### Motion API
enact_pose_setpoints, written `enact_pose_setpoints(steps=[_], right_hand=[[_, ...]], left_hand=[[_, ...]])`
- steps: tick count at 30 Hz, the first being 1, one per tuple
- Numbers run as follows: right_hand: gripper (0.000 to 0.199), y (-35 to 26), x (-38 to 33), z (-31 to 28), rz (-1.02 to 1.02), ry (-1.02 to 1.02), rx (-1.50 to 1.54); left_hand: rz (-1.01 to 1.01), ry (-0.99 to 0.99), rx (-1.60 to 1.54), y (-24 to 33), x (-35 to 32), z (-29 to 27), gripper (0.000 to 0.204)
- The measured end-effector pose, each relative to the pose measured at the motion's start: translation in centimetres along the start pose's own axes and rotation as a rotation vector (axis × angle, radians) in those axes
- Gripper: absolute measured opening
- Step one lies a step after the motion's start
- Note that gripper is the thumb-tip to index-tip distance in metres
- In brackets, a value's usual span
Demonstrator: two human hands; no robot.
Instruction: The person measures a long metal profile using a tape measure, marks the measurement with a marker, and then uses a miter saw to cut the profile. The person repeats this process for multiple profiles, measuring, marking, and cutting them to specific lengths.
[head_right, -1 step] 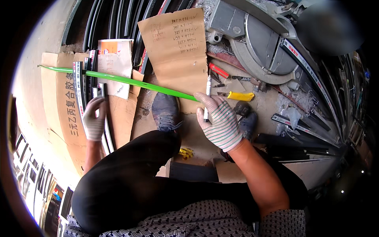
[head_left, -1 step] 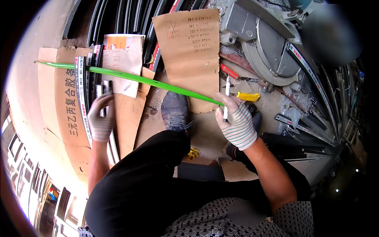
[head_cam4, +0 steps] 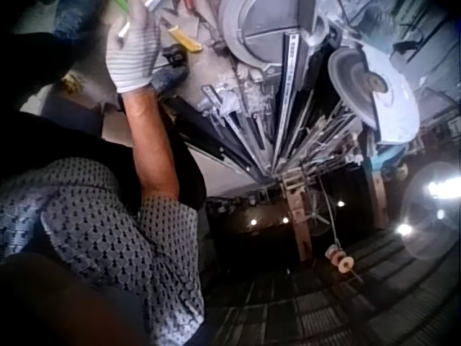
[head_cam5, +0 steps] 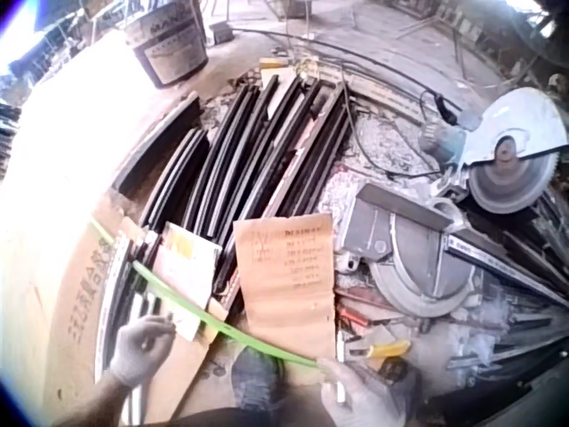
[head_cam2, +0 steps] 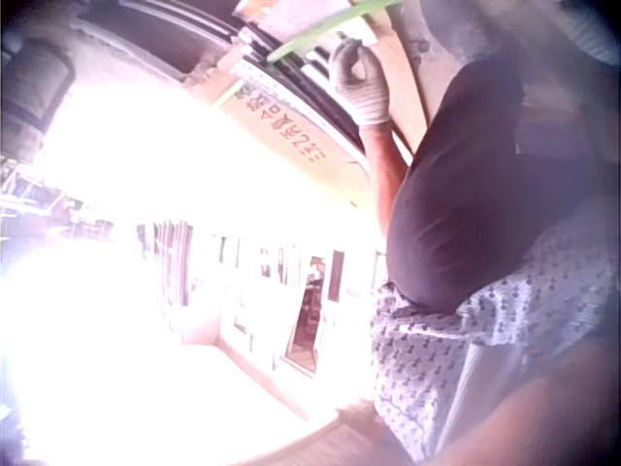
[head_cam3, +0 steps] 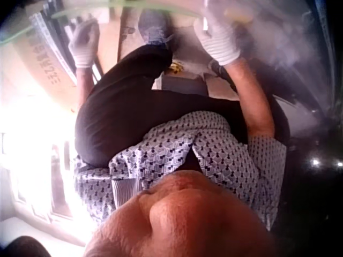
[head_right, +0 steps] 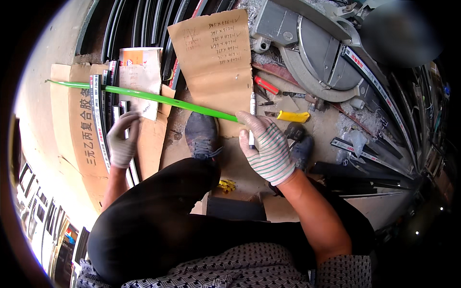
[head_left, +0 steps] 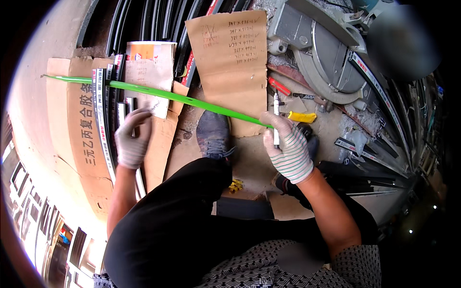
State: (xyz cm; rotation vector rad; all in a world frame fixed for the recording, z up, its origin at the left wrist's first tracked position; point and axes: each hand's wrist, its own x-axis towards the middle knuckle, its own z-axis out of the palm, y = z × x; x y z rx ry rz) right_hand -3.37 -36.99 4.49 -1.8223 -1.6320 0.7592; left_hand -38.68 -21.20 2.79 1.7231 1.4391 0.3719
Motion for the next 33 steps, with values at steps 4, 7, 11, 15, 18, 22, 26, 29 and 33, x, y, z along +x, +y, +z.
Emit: enact_pose_setpoints(steps=[4, 7, 11, 15, 18, 22, 26, 29, 33], right_hand=[[0.036, -3.1, 0.1, -1.7, 0.322, 0.023, 0.44], [0.048, -4.4, 0.5, -2.9, 0.439, 0.077, 0.585], [0.062, -4.9, 0.8, -4.1, 0.502, 0.134, 0.559], [0.06, -4.9, 0.7, -3.8, 0.537, 0.181, 0.597], [0.058, -4.8, 0.3, -3.9, 0.565, 0.21, 0.596], [0.055, -4.6, 0.0, -4.1, 0.562, 0.228, 0.598], [0.052, -4.5, -0.1, -4.0, 0.595, 0.222, 0.661], [0.052, -3.9, -0.5, -3.7, 0.576, 0.154, 0.695], [0.051, -3.2, -0.7, -2.7, 0.648, 0.112, 0.815]], left_hand=[[0.239, -0.418, -0.267, 5.2, 1.9, 5.4, 0.012], [0.255, -0.507, -0.418, 7.1, 1.8, 7.0, 0.012], [0.3, -0.567, -0.422, 8.6, 1.5, 7.9, 0.011], [0.355, -0.604, -0.39, 9.3, 1.3, 8.7, 0.011], [0.399, -0.616, -0.376, 9.5, 1.0, 9.3, 0.01], [0.442, -0.619, -0.377, 10.4, 0.9, 9.6, 0.01], [0.47, -0.644, -0.357, 11.2, 0.7, 9.8, 0.008], [0.511, -0.714, -0.353, 11.5, 0.9, 10.0, 0.01], [0.56, -0.715, -0.331, 11.9, 0.8, 10.5, 0.008]])
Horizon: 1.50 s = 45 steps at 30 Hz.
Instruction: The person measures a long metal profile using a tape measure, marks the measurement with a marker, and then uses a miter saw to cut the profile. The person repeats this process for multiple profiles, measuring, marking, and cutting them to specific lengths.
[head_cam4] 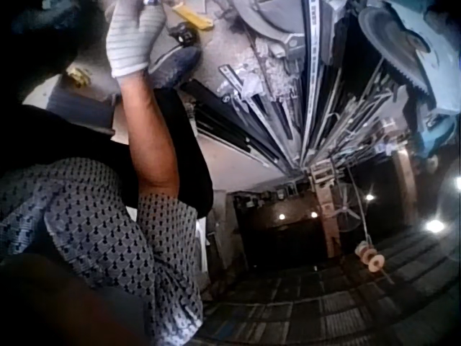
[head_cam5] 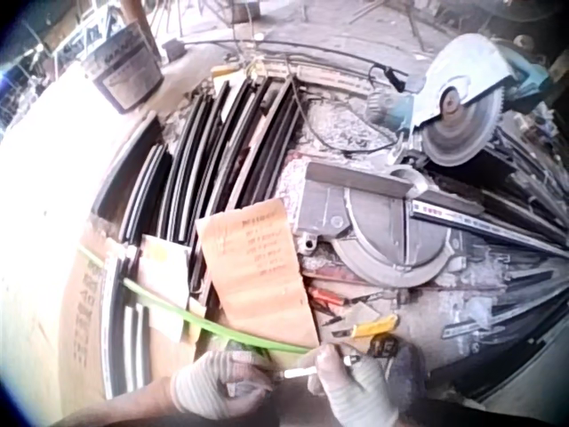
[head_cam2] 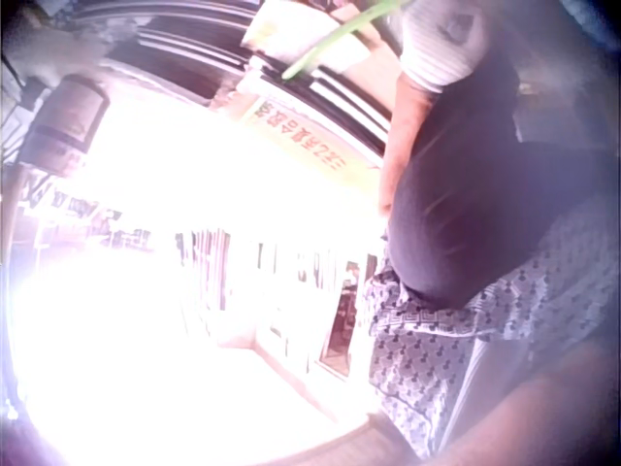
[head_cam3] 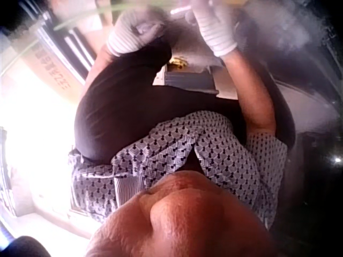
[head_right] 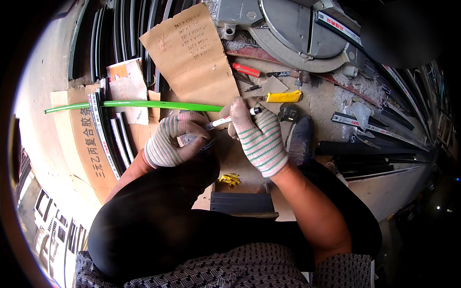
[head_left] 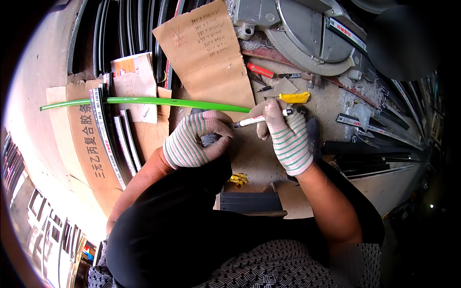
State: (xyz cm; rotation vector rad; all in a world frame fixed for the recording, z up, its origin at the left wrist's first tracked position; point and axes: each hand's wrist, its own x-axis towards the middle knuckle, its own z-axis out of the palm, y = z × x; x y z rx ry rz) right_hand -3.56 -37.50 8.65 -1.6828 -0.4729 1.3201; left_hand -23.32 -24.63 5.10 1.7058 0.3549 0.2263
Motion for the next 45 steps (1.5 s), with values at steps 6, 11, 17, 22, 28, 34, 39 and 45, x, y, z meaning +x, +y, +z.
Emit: enact_pose_setpoints(steps=[6, 11, 17, 22, 28, 34, 39, 45], right_hand=[[0.045, 3.5, 0.2, 0.0, 0.163, 0.123, 0.29], [0.043, 5.2, 0.6, -0.1, 0.249, 0.158, 0.439], [0.039, 5.9, 1.5, -2.0, 0.279, 0.156, 0.553], [0.044, 4.3, 2.5, -6.9, 0.269, 0.088, 0.318], [0.031, 1.7, 2.7, -17.7, 0.293, 0.044, -0.139], [0.023, 2.7, 0.9, -25.2, 0.274, 0.054, -0.443], [0.021, 9.2, -0.4, -28.6, 0.295, 0.032, -0.495], [0.027, 14.6, -0.3, -26.4, 0.063, 0.126, -0.476]], left_hand=[[-0.002, -0.049, 0.089, -0.1, 0.3, 0.8, 0.007], [0.015, -0.037, 0.18, -0.3, 0.4, 1.4, 0.007], [-0.009, -0.048, 0.101, -0.8, 1.1, 2.0, 0.008], [-0.083, 0.03, -0.103, -1.5, 0.2, 2.3, 0.009], [-0.447, 0.051, -0.057, -4.1, -4.2, 2.5, 0.015], [-0.809, 0.207, -0.013, -1.7, -8.7, 1.6, 0.021], [-0.942, 0.451, -0.034, 4.9, -8.5, -3.8, 0.022], [-0.701, 0.731, 0.138, 16.1, -8.0, -11.0, 0.025]])
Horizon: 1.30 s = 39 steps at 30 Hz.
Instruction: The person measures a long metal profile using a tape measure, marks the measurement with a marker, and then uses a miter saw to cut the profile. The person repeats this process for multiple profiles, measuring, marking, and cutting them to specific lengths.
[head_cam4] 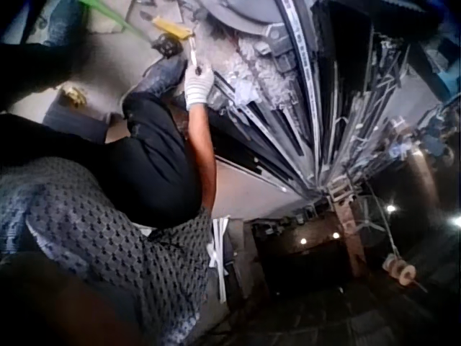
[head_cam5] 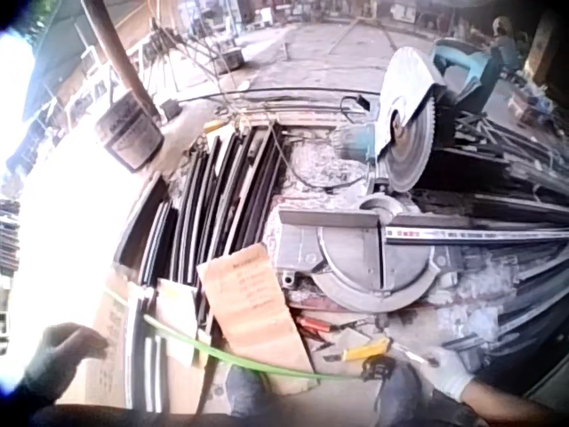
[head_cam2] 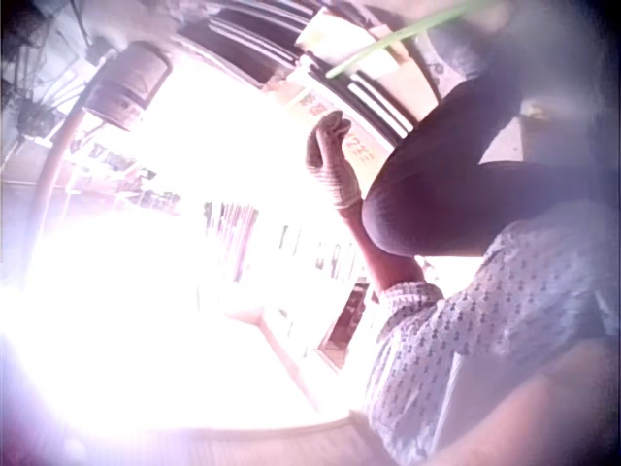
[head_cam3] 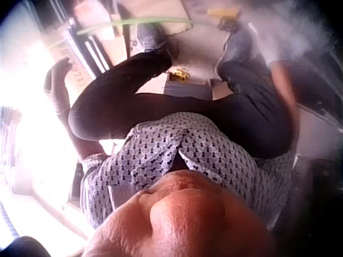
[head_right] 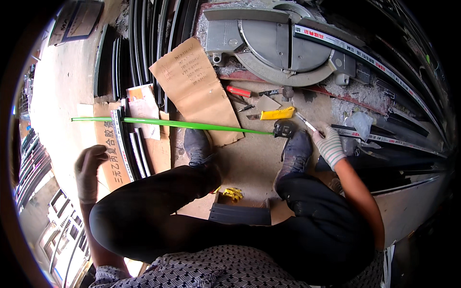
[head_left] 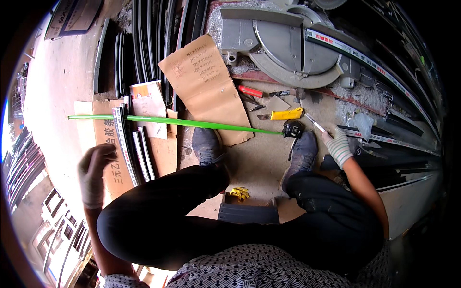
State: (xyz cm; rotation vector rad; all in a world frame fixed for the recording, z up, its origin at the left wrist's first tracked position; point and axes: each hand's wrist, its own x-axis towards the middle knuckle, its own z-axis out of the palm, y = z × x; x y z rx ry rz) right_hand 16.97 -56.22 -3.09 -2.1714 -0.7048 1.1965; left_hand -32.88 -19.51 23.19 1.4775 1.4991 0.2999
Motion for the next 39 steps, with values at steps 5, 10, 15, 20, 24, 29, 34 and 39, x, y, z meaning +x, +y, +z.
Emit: enact_pose_setpoints(steps=[5, 10, 15, 20, 24, 29, 34, 39], right_hand=[[0.029, 5.0, 2.1, 3.2, -0.006, 0.103, 0.151], [0.031, 5.2, 2.0, 3.9, -0.053, 0.274, -0.231], [0.03, 6.1, 1.9, 4.6, -0.273, 0.369, -0.423], [0.031, 6.0, 2.4, 4.4, -0.283, 0.359, -0.51], [0.032, 5.3, 2.7, 3.9, -0.245, 0.323, -0.6], [0.031, 5.7, 2.9, 4.4, -0.308, 0.337, -0.701], [0.032, 6.4, 3.0, 4.7, -0.354, 0.333, -0.708], [0.033, 4.4, 2.0, 4.3, -0.261, 0.315, -0.688]], left_hand=[[0.276, -0.068, 0.265, 9.8, -3.3, 1.1, 0.029], [0.274, -0.611, 0.725, 11.3, -3.1, 8.7, 0.024], [0.098, -0.621, 0.857, 11.8, -2.7, 10.4, 0.024], [0.16, -0.576, 0.773, 12.1, -2.3, 10.6, 0.022], [0.102, -0.578, 0.778, 12.3, -2.1, 10.7, 0.023], [0.013, -0.624, 0.791, 12.7, -1.8, 10.5, 0.026], [0.02, -0.614, 0.773, 12.4, -1.6, 10.1, 0.025], [0.133, -0.628, 0.786, 12.3, -0.8, 11.0, 0.024]])
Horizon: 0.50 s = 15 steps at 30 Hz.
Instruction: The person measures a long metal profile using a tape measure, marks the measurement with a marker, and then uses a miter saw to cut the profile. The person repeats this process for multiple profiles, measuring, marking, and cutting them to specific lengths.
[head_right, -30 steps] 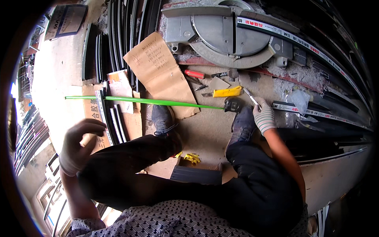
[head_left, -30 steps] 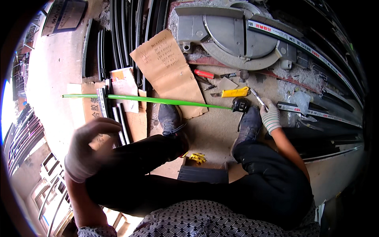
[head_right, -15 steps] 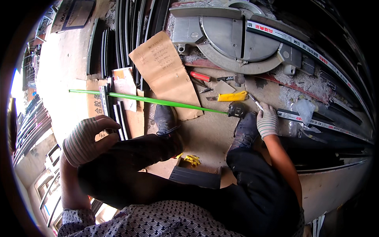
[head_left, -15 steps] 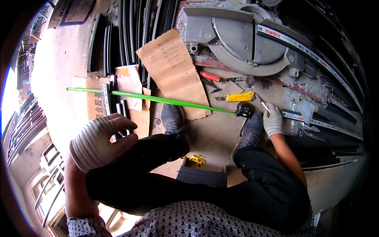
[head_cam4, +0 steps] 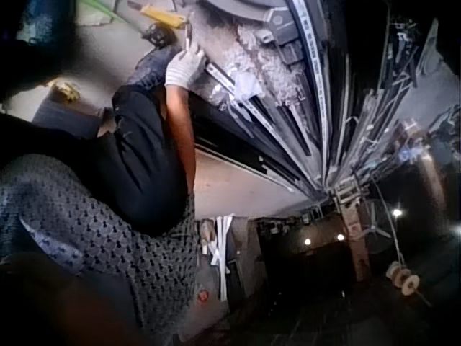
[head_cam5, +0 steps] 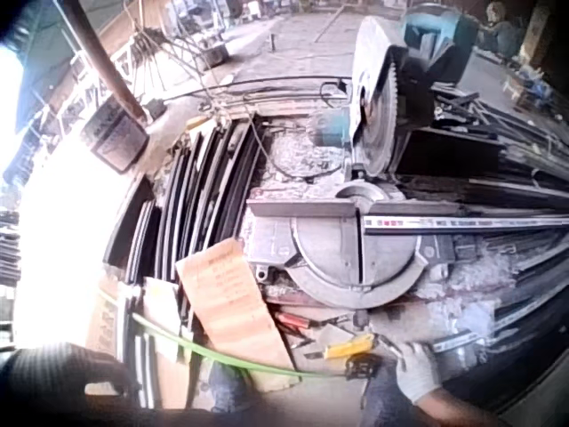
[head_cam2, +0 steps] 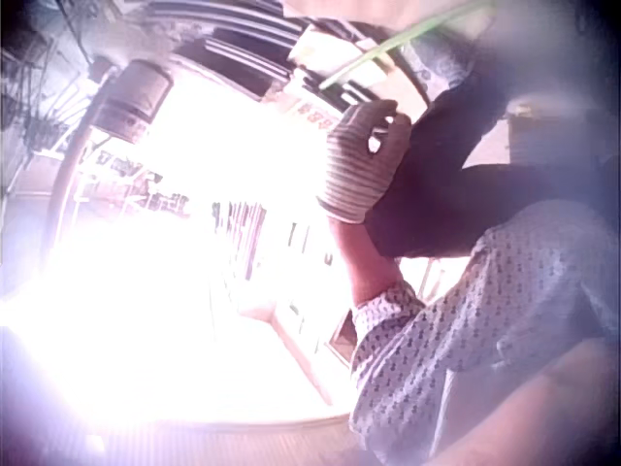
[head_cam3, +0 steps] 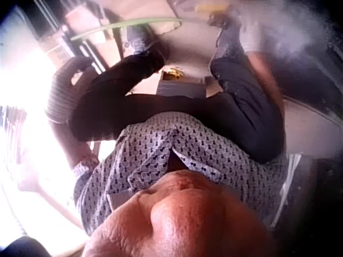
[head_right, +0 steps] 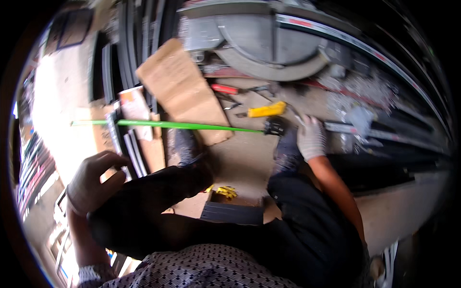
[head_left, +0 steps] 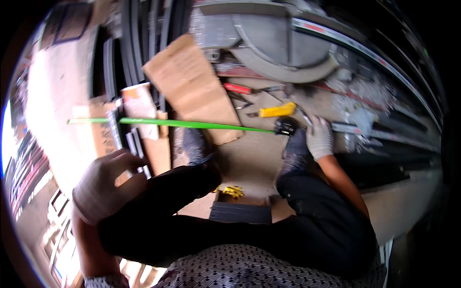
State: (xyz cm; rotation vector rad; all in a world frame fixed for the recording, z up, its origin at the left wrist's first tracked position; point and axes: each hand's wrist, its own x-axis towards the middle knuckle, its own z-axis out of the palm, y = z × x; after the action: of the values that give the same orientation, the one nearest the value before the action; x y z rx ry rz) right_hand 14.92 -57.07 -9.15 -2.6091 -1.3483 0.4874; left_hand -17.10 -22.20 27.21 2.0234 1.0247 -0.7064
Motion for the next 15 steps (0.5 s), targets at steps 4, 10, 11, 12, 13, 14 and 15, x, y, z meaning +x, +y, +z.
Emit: enact_pose_setpoints(steps=[4, 10, 11, 12, 13, 14, 15], right_hand=[[0.035, -1.7, -0.6, -0.2, -0.011, 0.098, 0.157], [0.024, -1.9, -3.8, -0.1, 0.068, 0.16, 0.272], [0.022, -1.8, -4.6, 0.0, 0.114, 0.151, 0.28], [0.022, -1.6, -5.3, -0.1, 0.168, 0.154, 0.28], [0.021, -1.3, -5.9, 0.0, 0.203, 0.192, 0.29], [0.02, -1.1, -6.0, 0.0, 0.24, 0.208, 0.313], [0.02, -0.8, -6.2, -0.1, 0.275, 0.223, 0.337]], left_hand=[[0.02, 0.102, -0.005, -0.1, -0.7, 1.3, 0.023], [0.029, 0.076, -0.008, -1.2, -0.4, 1.8, 0.019], [0.036, 0.084, 0.024, -0.8, -0.5, 1.8, 0.019], [0.024, 0.077, 0.022, -0.9, -0.3, 1.7, 0.018], [0.01, 0.07, 0.02, -0.9, -0.2, 1.5, 0.018], [-0.019, 0.066, 0.005, -0.7, -0.2, 1.5, 0.019], [0.007, 0.063, 0.017, -1.3, -0.2, 1.5, 0.019]])
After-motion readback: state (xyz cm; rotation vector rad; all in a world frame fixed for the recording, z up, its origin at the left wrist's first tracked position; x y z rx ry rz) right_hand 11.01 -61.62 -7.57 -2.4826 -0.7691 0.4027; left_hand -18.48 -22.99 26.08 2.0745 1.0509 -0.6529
